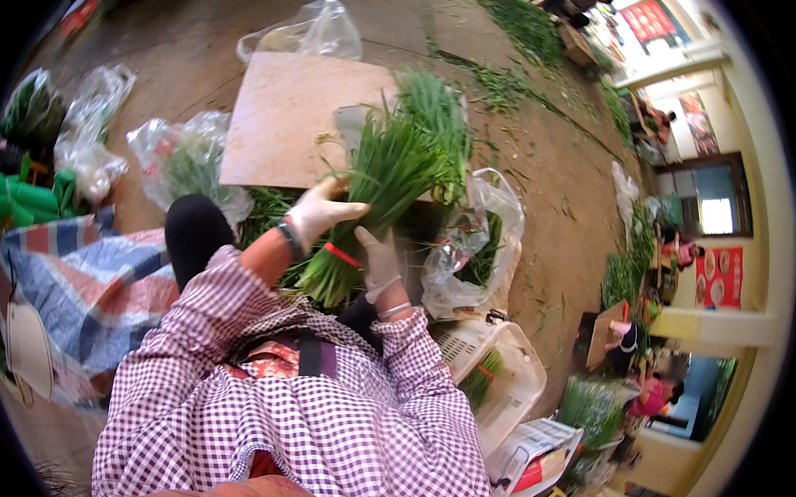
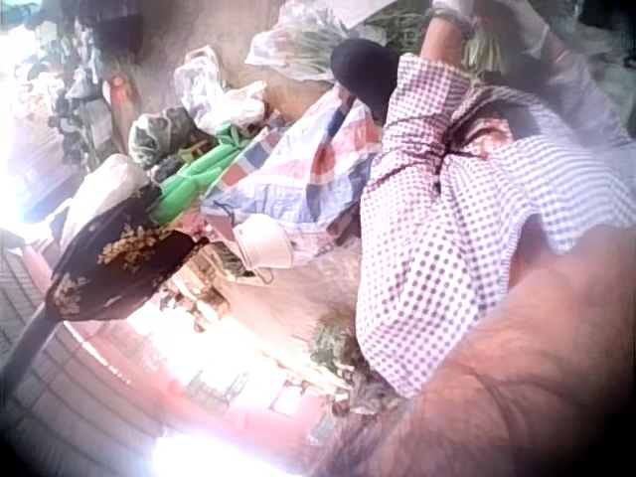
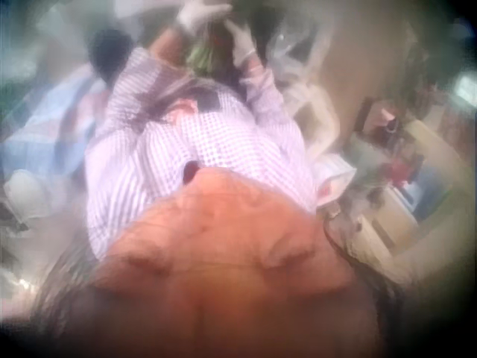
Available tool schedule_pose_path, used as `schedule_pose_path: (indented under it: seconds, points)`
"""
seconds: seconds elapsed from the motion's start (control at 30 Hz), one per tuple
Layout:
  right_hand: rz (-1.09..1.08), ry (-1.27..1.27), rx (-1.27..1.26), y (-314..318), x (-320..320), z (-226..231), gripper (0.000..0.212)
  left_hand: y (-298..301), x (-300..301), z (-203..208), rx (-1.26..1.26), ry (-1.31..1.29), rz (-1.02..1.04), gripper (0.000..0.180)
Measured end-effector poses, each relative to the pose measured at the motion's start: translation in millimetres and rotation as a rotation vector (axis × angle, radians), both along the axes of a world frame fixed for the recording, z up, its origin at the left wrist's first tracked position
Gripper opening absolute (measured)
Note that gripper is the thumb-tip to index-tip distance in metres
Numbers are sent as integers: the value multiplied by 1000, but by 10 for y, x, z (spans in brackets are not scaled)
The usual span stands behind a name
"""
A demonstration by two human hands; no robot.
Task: The person bundles chives by hand, secures them with a tie, trims the root ends with a knife on a cutting board, and places the bundles into a plastic crate.
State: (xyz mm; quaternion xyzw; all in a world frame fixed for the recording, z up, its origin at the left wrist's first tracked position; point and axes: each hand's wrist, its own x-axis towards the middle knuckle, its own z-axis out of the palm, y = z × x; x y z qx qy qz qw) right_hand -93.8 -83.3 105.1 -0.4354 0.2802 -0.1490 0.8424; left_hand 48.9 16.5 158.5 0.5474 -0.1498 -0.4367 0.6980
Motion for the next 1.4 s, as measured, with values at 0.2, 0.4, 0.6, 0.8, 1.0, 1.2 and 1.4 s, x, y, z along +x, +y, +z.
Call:
schedule_pose_path:
  seconds: [0.2, 0.4, 0.6, 0.8, 1.0, 1.2, 1.4]
  points:
    - [-42, -108, 205, 229, -51, 354, 45, 589, -16, -196, 306, -333, -56, 75]
    - [-75, -62, 202, 751, -108, 280, 55, 692, -163, -328, 37, 132, -400, 76]
    - [210, -164, -79, 644, -314, 480, 75, 928, -73, 26, 72, 316, -420, 67]
    - [421, -258, -40, 614, -400, 588, 76, 966, 272, 555, 87, 696, -369, 58]
    - [542, 92, -108, 280, -677, 819, 32, 1387, 261, 1191, 482, 686, -282, 50]
    - [482, 164, -220, -10, -975, 280, 18, 2635, -262, 981, 713, 560, -84, 50]
    - [495, 134, -248, 116, -794, 307, 12, 3084, -633, 868, 562, 645, 14, 55]
